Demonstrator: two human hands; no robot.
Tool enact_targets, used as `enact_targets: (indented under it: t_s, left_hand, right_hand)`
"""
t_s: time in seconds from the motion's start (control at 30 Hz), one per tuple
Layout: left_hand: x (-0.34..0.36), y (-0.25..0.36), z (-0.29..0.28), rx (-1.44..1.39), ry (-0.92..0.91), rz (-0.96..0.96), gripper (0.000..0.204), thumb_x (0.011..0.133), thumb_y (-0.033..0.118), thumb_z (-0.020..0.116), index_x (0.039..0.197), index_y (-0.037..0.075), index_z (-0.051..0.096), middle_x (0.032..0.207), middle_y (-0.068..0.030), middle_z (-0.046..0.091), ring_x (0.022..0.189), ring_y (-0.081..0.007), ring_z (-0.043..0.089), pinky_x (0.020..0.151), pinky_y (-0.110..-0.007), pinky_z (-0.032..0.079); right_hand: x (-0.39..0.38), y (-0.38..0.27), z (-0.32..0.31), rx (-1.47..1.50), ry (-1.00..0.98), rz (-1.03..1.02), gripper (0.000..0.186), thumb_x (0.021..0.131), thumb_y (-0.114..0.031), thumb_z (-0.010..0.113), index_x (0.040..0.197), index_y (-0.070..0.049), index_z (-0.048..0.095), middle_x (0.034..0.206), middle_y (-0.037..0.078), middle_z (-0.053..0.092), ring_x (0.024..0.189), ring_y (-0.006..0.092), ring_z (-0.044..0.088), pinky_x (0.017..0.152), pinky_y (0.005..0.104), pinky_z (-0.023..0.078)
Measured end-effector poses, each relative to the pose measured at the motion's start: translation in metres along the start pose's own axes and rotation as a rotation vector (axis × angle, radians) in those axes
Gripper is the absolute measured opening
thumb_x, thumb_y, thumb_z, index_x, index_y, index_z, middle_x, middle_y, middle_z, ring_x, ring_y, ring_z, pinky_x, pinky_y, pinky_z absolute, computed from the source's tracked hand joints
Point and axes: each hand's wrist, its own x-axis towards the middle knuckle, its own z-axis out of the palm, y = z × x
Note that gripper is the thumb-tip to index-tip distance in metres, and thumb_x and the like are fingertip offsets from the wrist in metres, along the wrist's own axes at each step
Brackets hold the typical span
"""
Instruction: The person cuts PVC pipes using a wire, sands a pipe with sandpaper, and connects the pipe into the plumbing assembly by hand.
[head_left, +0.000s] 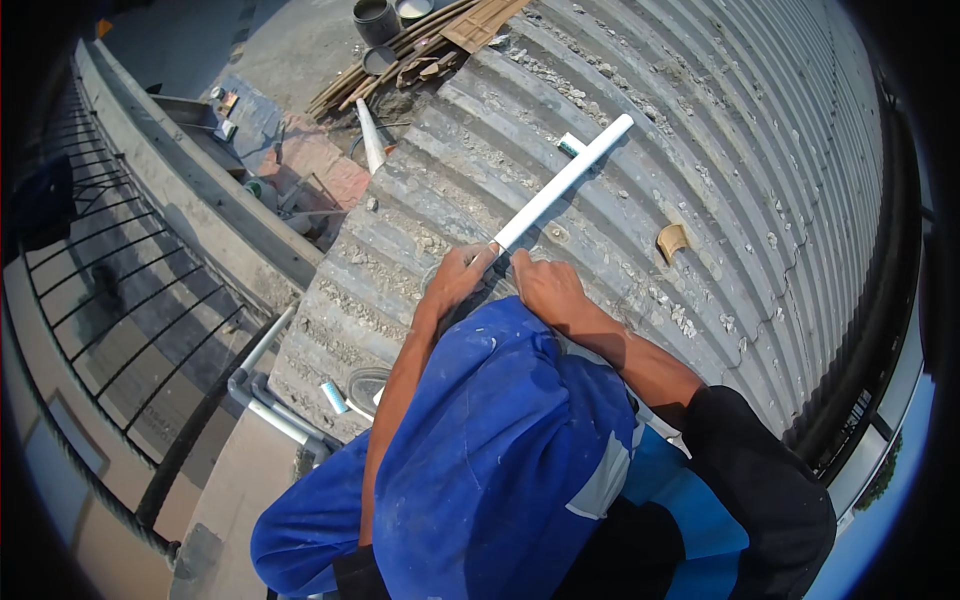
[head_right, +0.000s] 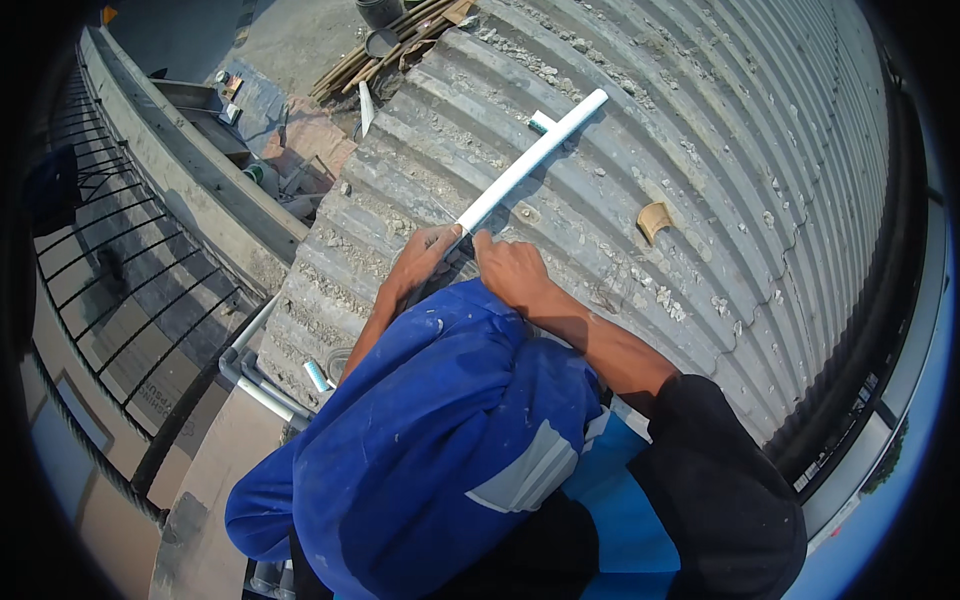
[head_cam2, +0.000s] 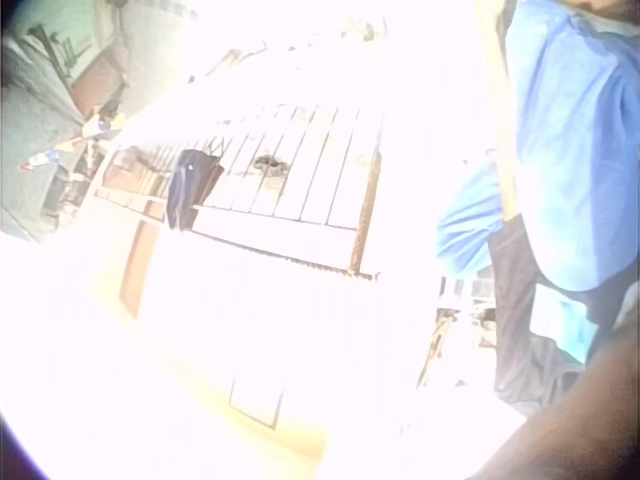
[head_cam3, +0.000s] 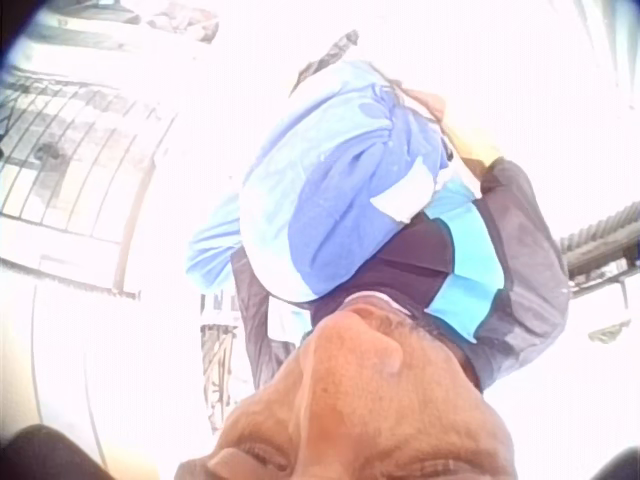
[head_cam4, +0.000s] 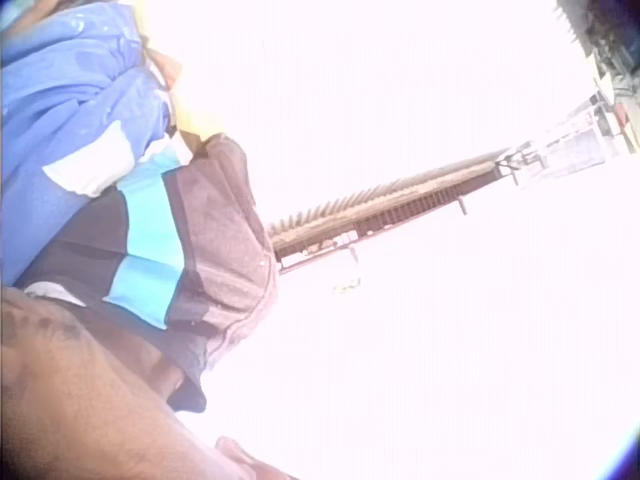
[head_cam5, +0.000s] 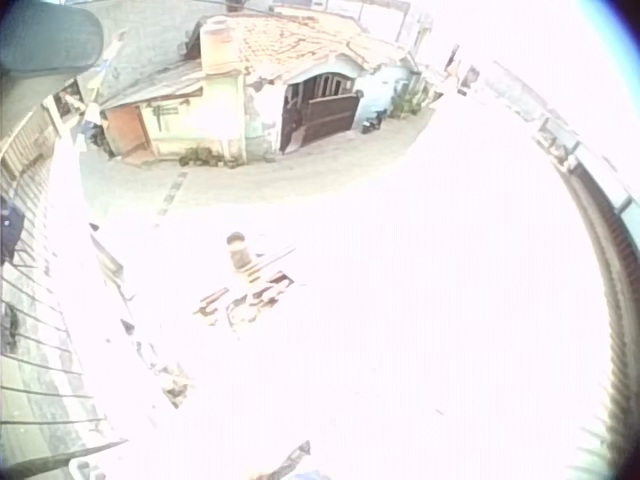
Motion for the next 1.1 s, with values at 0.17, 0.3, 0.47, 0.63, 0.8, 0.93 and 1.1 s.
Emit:
enact_targets:
  t_s: [0.17,0.3,0.47,0.63,0.8,0.93,1.1]
  left_hand:
    - [-0.003,0.002,0.006,0.103,0.090,0.077,0.047,0.090,0.041,0.049,0.090,-0.003,0.063,0.064,-0.0074,0.054,0.062,-0.0161,0.049,0.059,-0.033,0.041]
    - [0.003,-0.003,0.000,0.023,-0.011,-0.027,0.046,0.089,0.041,0.049,0.098,-0.002,0.064,0.066,-0.0094,0.056,0.065,-0.0171,0.051,0.062,-0.033,0.042]
    - [-0.003,0.001,0.002,0.112,0.031,0.076,0.045,0.089,0.041,0.049,0.094,-0.001,0.064,0.065,-0.0084,0.056,0.064,-0.0169,0.051,0.062,-0.033,0.042]
    - [0.000,0.005,0.000,0.058,0.010,0.085,0.044,0.090,0.040,0.048,0.096,-0.001,0.065,0.065,-0.0051,0.054,0.062,-0.0140,0.048,0.059,-0.031,0.041]
    - [-0.003,0.005,0.001,0.043,0.021,0.004,0.044,0.091,0.041,0.048,0.091,0.000,0.064,0.065,-0.0021,0.052,0.061,-0.0111,0.046,0.056,-0.029,0.039]
    - [0.008,-0.003,-0.005,0.035,-0.089,0.003,0.045,0.090,0.043,0.049,0.096,0.001,0.064,0.071,-0.0014,0.055,0.065,-0.0092,0.046,0.056,-0.026,0.039]
    - [-0.004,-0.004,-0.001,0.132,0.015,0.057,0.044,0.091,0.042,0.048,0.091,0.001,0.064,0.071,-0.0028,0.056,0.062,-0.0095,0.045,0.052,-0.025,0.036]
  right_hand:
    - [-0.046,0.012,-0.009,0.030,-0.159,0.104,0.013,0.082,-0.011,0.043,0.084,0.002,0.046,0.056,0.022,0.057,0.052,0.0365,0.060,0.047,0.0466,0.046]
    - [-0.014,-0.001,-0.004,-0.002,-0.047,0.054,0.014,0.082,-0.011,0.043,0.086,0.002,0.045,0.056,0.022,0.057,0.052,0.0363,0.061,0.047,0.0467,0.046]
    - [-0.049,0.009,-0.017,-0.022,-0.156,0.101,0.012,0.082,-0.010,0.044,0.085,0.001,0.044,0.056,0.022,0.057,0.051,0.0362,0.060,0.046,0.0466,0.046]
    - [-0.023,0.007,-0.003,-0.052,-0.024,0.036,0.012,0.082,-0.011,0.044,0.084,0.001,0.044,0.055,0.022,0.057,0.051,0.0367,0.060,0.046,0.0465,0.046]
    - [-0.058,0.002,-0.009,-0.059,-0.166,0.157,0.011,0.082,-0.010,0.044,0.084,0.000,0.044,0.056,0.021,0.058,0.051,0.0359,0.060,0.046,0.0460,0.046]
    - [-0.017,0.007,-0.001,-0.071,-0.031,0.031,0.011,0.083,-0.011,0.044,0.085,0.000,0.045,0.056,0.021,0.058,0.051,0.0344,0.061,0.045,0.0448,0.047]
    - [-0.057,0.004,-0.010,-0.082,-0.114,0.083,0.010,0.083,-0.010,0.044,0.083,0.000,0.047,0.054,0.019,0.058,0.049,0.0323,0.061,0.043,0.0406,0.047]
